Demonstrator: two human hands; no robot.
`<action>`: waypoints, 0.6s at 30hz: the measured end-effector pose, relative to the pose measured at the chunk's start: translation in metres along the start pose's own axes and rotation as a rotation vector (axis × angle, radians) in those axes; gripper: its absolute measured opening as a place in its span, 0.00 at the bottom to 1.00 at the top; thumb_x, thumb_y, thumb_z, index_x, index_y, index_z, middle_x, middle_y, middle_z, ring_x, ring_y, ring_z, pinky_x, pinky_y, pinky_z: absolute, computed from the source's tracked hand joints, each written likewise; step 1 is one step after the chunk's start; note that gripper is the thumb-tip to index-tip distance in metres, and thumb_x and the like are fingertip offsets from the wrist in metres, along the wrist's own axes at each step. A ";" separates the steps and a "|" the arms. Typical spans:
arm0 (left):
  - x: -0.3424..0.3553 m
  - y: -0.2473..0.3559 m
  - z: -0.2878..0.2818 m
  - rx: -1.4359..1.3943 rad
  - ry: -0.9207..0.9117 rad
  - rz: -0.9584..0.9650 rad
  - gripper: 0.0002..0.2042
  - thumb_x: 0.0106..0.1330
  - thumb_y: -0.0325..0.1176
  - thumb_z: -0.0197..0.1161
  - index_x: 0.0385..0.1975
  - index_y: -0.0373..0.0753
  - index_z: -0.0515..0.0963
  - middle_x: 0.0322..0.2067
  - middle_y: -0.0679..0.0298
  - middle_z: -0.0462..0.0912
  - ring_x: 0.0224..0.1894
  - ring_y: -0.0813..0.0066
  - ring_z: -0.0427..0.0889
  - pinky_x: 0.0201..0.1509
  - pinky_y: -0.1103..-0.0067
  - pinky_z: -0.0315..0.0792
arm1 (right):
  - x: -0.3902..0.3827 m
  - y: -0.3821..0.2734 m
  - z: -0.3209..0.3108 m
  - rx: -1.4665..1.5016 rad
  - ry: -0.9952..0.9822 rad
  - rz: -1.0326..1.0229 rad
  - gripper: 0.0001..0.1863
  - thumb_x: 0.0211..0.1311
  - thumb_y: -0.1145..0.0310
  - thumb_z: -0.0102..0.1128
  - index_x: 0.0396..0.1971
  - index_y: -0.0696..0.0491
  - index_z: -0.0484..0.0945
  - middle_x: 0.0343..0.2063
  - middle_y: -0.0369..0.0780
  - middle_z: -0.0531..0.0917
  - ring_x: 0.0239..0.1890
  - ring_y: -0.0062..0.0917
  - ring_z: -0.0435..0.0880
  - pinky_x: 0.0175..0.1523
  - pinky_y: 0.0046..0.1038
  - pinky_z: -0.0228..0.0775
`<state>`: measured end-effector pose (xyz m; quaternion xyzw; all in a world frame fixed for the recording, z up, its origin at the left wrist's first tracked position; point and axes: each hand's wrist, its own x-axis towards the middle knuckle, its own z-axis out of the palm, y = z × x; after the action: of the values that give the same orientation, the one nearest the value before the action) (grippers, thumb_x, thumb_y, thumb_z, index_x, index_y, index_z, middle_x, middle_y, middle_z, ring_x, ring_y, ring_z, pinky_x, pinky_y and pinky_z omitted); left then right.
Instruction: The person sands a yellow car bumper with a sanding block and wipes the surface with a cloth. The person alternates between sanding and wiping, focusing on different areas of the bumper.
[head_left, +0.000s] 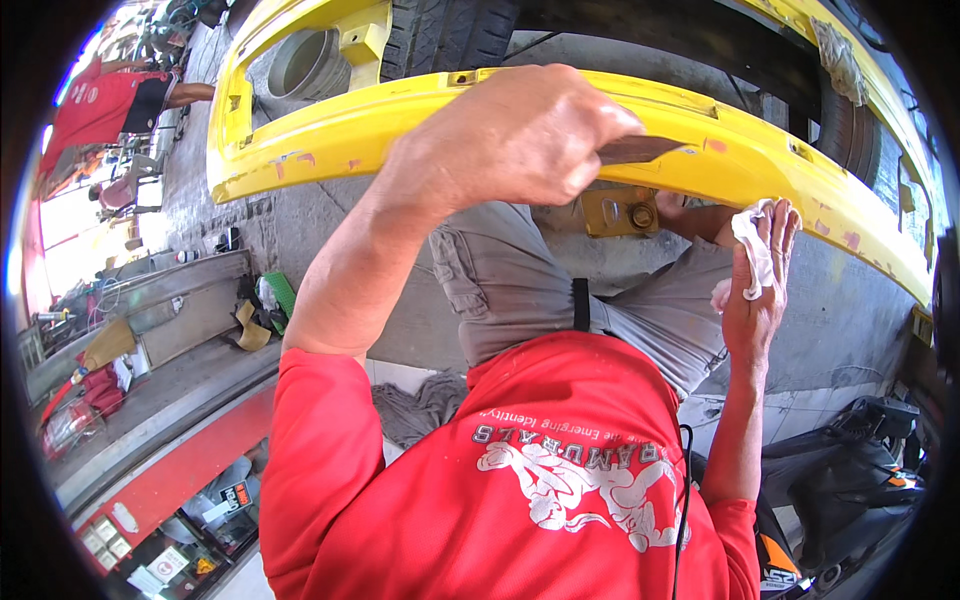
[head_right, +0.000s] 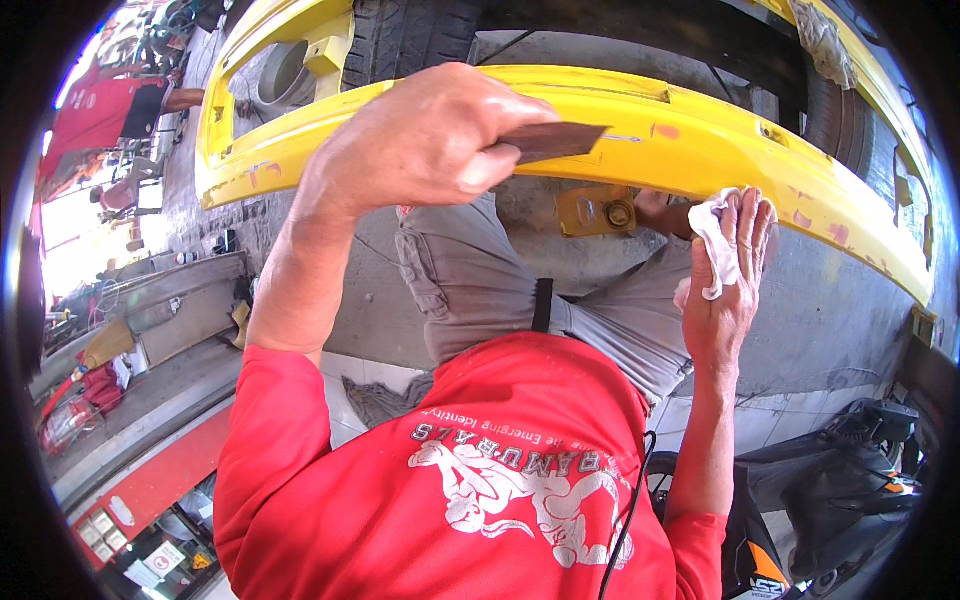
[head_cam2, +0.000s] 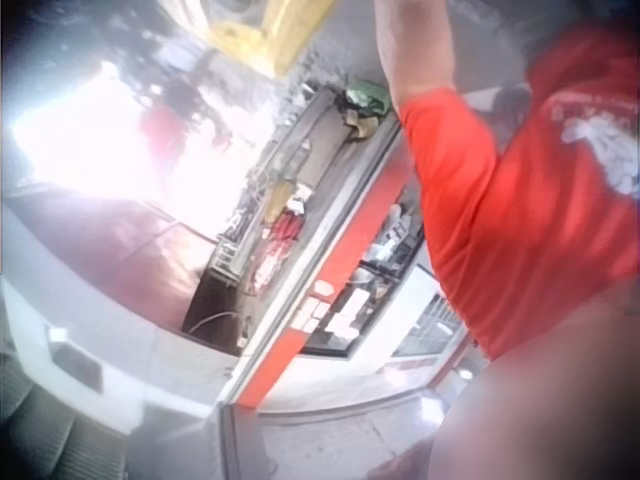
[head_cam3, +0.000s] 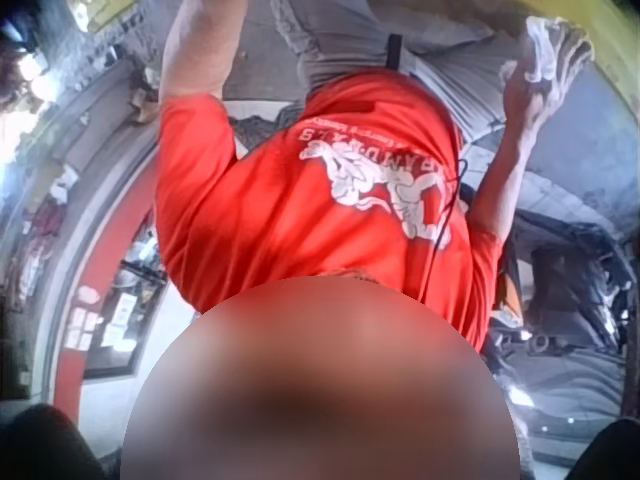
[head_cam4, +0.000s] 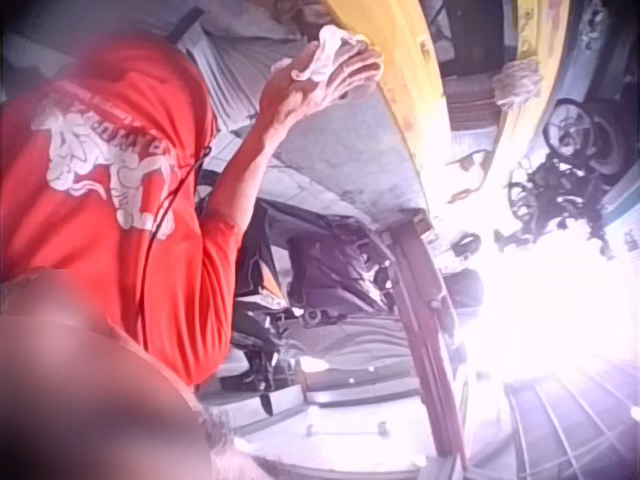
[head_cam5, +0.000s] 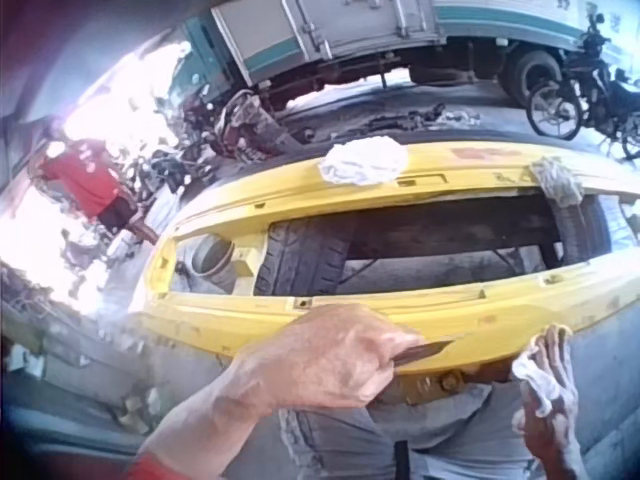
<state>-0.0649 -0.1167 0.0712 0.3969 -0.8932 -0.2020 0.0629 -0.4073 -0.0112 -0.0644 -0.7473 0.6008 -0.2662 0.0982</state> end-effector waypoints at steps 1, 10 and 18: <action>0.004 0.003 0.001 -0.012 0.005 0.030 0.20 0.62 0.30 0.66 0.54 0.31 0.86 0.41 0.44 0.90 0.46 0.41 0.88 0.54 0.56 0.81 | 0.000 0.000 0.000 0.000 0.005 0.004 0.29 0.88 0.59 0.49 0.80 0.55 0.69 0.85 0.48 0.61 0.89 0.46 0.49 0.88 0.44 0.41; 0.020 0.001 0.024 -0.039 -0.018 0.157 0.19 0.60 0.28 0.66 0.51 0.30 0.85 0.47 0.47 0.87 0.50 0.43 0.86 0.57 0.57 0.80 | -0.002 0.003 0.007 -0.014 0.049 -0.024 0.31 0.87 0.54 0.51 0.83 0.49 0.66 0.85 0.43 0.61 0.89 0.43 0.50 0.89 0.48 0.43; -0.001 -0.017 -0.015 -0.037 0.121 0.115 0.16 0.61 0.31 0.65 0.48 0.33 0.86 0.42 0.50 0.88 0.47 0.46 0.88 0.55 0.59 0.83 | -0.001 -0.002 0.007 -0.014 0.030 0.033 0.30 0.88 0.58 0.51 0.81 0.53 0.68 0.85 0.47 0.59 0.89 0.46 0.48 0.88 0.46 0.42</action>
<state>-0.0486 -0.1310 0.0782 0.3550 -0.9052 -0.1900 0.1358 -0.4019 -0.0104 -0.0694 -0.7339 0.6162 -0.2718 0.0883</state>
